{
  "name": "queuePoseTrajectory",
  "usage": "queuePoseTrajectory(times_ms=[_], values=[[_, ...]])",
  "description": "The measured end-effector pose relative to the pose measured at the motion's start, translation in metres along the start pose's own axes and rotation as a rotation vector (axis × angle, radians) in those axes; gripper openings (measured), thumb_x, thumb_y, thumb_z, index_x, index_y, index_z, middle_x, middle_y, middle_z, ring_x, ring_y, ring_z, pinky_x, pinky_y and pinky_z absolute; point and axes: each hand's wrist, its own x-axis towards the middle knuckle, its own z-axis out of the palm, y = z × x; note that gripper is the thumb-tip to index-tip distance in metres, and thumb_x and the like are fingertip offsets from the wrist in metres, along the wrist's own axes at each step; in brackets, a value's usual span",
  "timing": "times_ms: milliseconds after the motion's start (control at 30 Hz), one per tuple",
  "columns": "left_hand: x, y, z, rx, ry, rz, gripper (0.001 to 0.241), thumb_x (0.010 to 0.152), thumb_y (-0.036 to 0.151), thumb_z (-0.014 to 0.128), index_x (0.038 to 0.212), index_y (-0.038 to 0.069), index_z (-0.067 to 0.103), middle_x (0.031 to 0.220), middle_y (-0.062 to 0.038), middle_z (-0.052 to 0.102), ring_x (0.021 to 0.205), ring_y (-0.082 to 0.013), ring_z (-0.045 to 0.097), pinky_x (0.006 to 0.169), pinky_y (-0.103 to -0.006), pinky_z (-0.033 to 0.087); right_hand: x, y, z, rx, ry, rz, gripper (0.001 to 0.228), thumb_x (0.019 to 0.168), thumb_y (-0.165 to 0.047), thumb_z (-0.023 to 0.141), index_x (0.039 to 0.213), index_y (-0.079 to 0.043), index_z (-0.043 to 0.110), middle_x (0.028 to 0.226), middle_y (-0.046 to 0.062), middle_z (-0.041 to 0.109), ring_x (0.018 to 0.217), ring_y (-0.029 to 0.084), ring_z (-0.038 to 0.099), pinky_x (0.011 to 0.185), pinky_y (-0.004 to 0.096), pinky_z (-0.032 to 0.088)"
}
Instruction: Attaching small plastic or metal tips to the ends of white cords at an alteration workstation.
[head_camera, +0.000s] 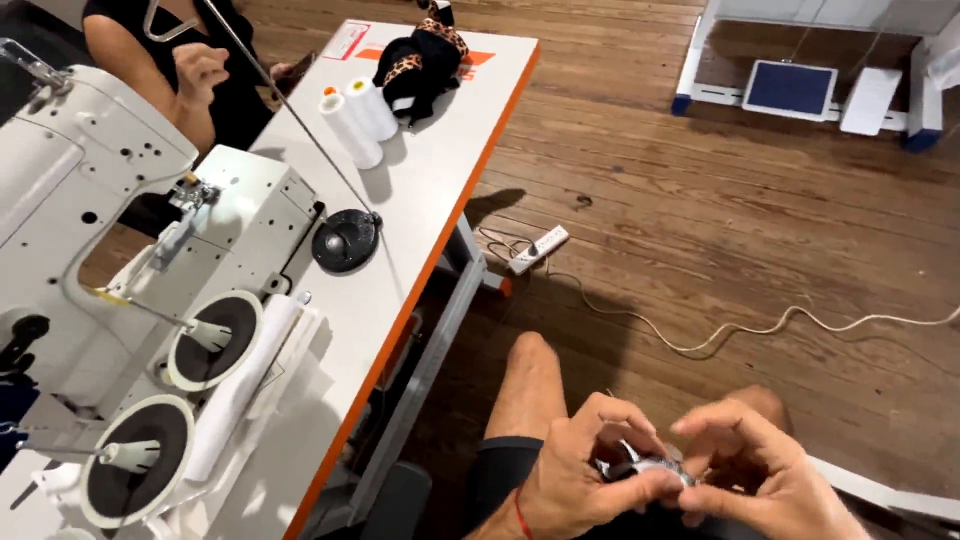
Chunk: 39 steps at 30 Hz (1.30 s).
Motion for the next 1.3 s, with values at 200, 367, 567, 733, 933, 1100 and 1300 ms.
queuePoseTrajectory(times_ms=[200, 367, 567, 733, 933, 1100, 1300], values=[[0.000, 0.025, -0.020, 0.192, -0.243, -0.214, 0.056, 0.087, 0.028, 0.085, 0.129, 0.014, 0.051, 0.100, -0.005, 0.078, 0.086, -0.0134, 0.076, 0.083, -0.0273, 0.062, 0.001, 0.011, -0.005, -0.275, -0.228, -0.120, 0.038, 0.083, -0.014, 0.098, 0.120, -0.008, 0.092, 0.075, 0.005, 0.079, 0.061, 0.010, 0.064, 0.052, 0.028, 0.047], [-0.003, 0.039, -0.023, 0.049, -0.363, -0.318, 0.040, 0.095, 0.030, 0.080, 0.125, 0.016, 0.058, 0.092, -0.002, 0.072, 0.083, -0.0045, 0.065, 0.077, -0.0206, 0.053, -0.006, -0.002, 0.012, -0.357, -0.229, -0.116, 0.026, 0.087, -0.034, 0.089, 0.096, -0.011, 0.097, 0.088, 0.000, 0.059, 0.080, 0.014, 0.070, 0.075, 0.031, 0.055], [-0.015, 0.002, -0.015, -0.330, -0.314, -0.422, 0.045, 0.091, 0.030, 0.086, 0.124, 0.011, 0.061, 0.103, -0.006, 0.073, 0.095, -0.0077, 0.071, 0.089, -0.0203, 0.055, -0.006, 0.010, 0.020, 0.035, -0.176, -0.134, 0.017, 0.089, 0.002, 0.086, 0.075, 0.004, 0.075, 0.087, 0.015, 0.062, 0.078, 0.031, 0.071, 0.069, 0.042, 0.054], [-0.018, -0.023, -0.015, -0.407, -0.263, -0.416, 0.058, 0.089, 0.033, 0.089, 0.129, 0.011, 0.054, 0.110, -0.011, 0.076, 0.093, -0.0060, 0.072, 0.070, -0.0105, 0.049, -0.002, 0.008, 0.014, -0.119, -0.243, -0.422, 0.025, 0.093, -0.020, 0.085, 0.077, -0.001, 0.087, 0.087, 0.013, 0.066, 0.070, 0.026, 0.071, 0.064, 0.036, 0.056], [-0.027, -0.022, -0.019, -0.485, -0.302, -0.444, 0.055, 0.095, 0.025, 0.086, 0.135, 0.007, 0.053, 0.117, -0.017, 0.076, 0.105, -0.0118, 0.076, 0.082, -0.0126, 0.058, -0.001, 0.006, 0.011, -0.174, -0.296, -0.367, 0.034, 0.097, -0.026, 0.081, 0.074, -0.002, 0.084, 0.093, 0.013, 0.070, 0.067, 0.020, 0.068, 0.059, 0.032, 0.052], [-0.031, -0.031, -0.019, -0.286, -0.287, -0.355, 0.036, 0.100, 0.022, 0.079, 0.129, 0.009, 0.060, 0.119, -0.009, 0.075, 0.113, -0.0094, 0.073, 0.101, -0.0189, 0.056, 0.001, 0.003, 0.010, -0.108, -0.296, -0.360, 0.058, 0.103, -0.051, 0.075, 0.108, 0.004, 0.094, 0.100, 0.014, 0.073, 0.080, 0.025, 0.076, 0.075, 0.035, 0.057], [-0.031, -0.030, 0.005, -0.442, 0.021, -0.428, 0.041, 0.085, 0.016, 0.092, 0.113, 0.006, 0.065, 0.111, -0.011, 0.080, 0.100, -0.0115, 0.078, 0.089, -0.0188, 0.063, -0.004, 0.006, 0.016, -0.317, -0.099, -0.487, 0.024, 0.090, -0.023, 0.084, 0.089, -0.005, 0.099, 0.098, 0.008, 0.081, 0.089, 0.019, 0.086, 0.086, 0.028, 0.062]])
